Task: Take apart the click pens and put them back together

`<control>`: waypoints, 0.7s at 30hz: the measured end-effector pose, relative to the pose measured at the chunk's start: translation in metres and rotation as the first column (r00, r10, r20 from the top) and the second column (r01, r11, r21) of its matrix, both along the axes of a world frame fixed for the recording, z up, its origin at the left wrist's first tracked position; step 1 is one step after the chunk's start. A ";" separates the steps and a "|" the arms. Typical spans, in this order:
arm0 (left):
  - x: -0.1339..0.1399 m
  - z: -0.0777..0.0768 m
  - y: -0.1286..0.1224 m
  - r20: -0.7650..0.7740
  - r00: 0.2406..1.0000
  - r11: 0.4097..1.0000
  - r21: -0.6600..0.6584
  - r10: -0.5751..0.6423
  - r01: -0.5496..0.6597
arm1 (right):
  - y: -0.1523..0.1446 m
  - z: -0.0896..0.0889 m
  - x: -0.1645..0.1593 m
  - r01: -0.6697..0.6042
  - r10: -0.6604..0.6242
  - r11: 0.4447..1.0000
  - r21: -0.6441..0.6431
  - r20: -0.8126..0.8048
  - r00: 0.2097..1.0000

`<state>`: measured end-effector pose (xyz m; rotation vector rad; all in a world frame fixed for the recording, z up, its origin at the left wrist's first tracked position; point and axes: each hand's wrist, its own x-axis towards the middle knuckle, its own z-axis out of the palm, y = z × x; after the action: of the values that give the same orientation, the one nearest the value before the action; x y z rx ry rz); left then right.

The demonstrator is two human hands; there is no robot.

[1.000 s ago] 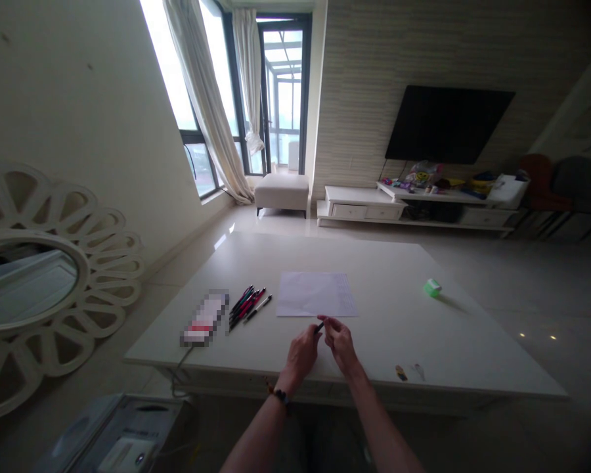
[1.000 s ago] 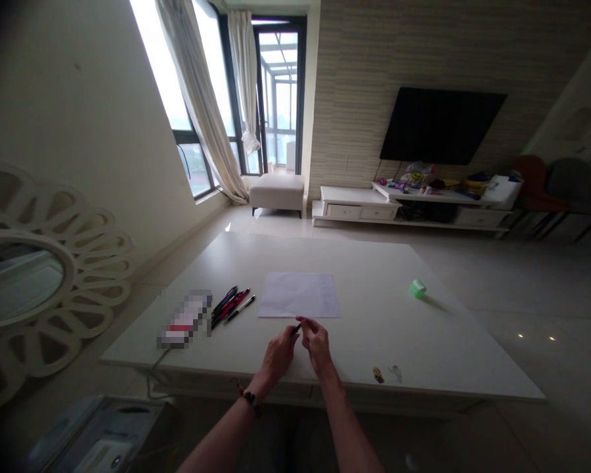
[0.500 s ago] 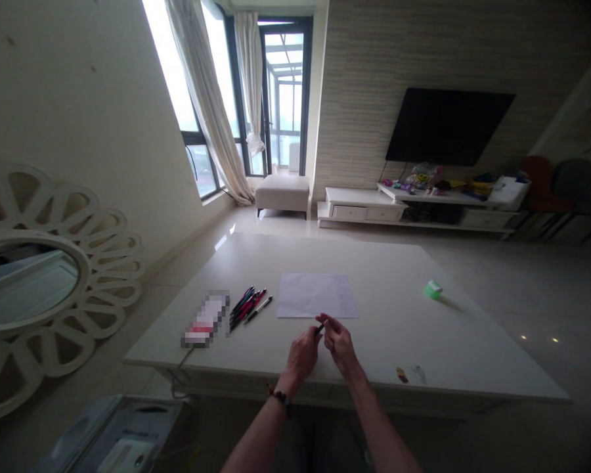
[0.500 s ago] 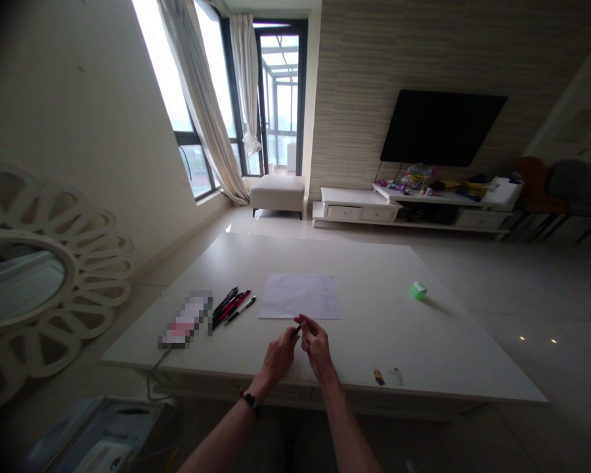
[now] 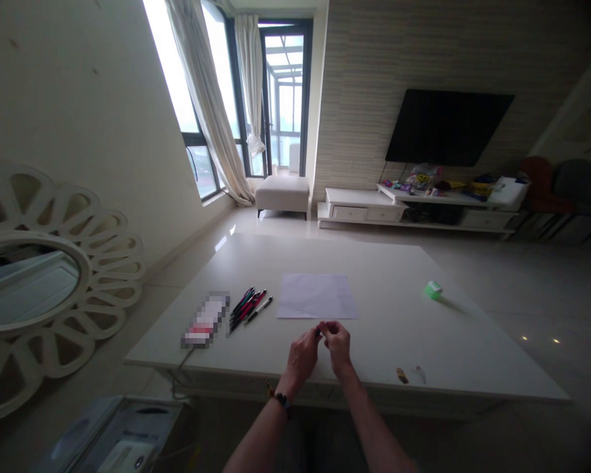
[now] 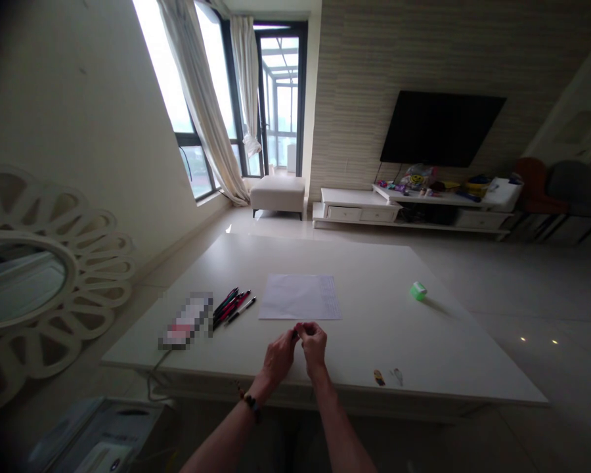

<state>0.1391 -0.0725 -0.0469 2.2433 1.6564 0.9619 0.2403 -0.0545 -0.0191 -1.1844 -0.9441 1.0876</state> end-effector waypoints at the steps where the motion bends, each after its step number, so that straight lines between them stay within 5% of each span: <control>1: 0.000 0.001 0.000 0.020 1.000 1.000 -0.017 0.018 -0.017 | 0.000 0.002 -0.002 0.009 -0.009 1.000 0.018 0.030 1.000; 7: -0.004 0.010 -0.001 0.342 0.930 0.985 -0.148 0.132 -0.085 | -0.014 0.007 0.008 -0.003 -0.035 0.989 0.148 0.250 0.968; 11: 0.001 0.027 0.001 0.670 0.692 0.962 -0.226 0.269 -0.155 | -0.039 -0.009 0.018 -0.136 0.033 0.963 0.235 0.394 0.919; 14: 0.016 0.043 0.000 0.839 0.473 0.949 -0.315 0.269 0.020 | -0.054 -0.019 0.018 -0.231 0.099 0.938 0.259 0.439 0.893; 17: 0.036 0.051 -0.005 0.900 0.320 0.875 -0.390 0.296 0.287 | -0.062 -0.013 0.020 -0.240 0.072 0.909 0.340 0.441 0.895; 19: 0.046 0.050 -0.009 0.916 0.251 0.815 -0.394 0.312 0.425 | -0.062 -0.003 0.025 -0.256 0.070 0.888 0.381 0.440 0.896; 21: 0.051 0.047 -0.014 0.919 0.278 0.756 -0.390 0.281 0.526 | -0.057 0.009 0.035 -0.171 0.012 0.907 0.385 0.382 0.924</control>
<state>0.1898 -0.0862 0.0004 0.8285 0.8819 1.0925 0.2749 -0.1116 -0.0098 -1.0119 -1.4613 0.6903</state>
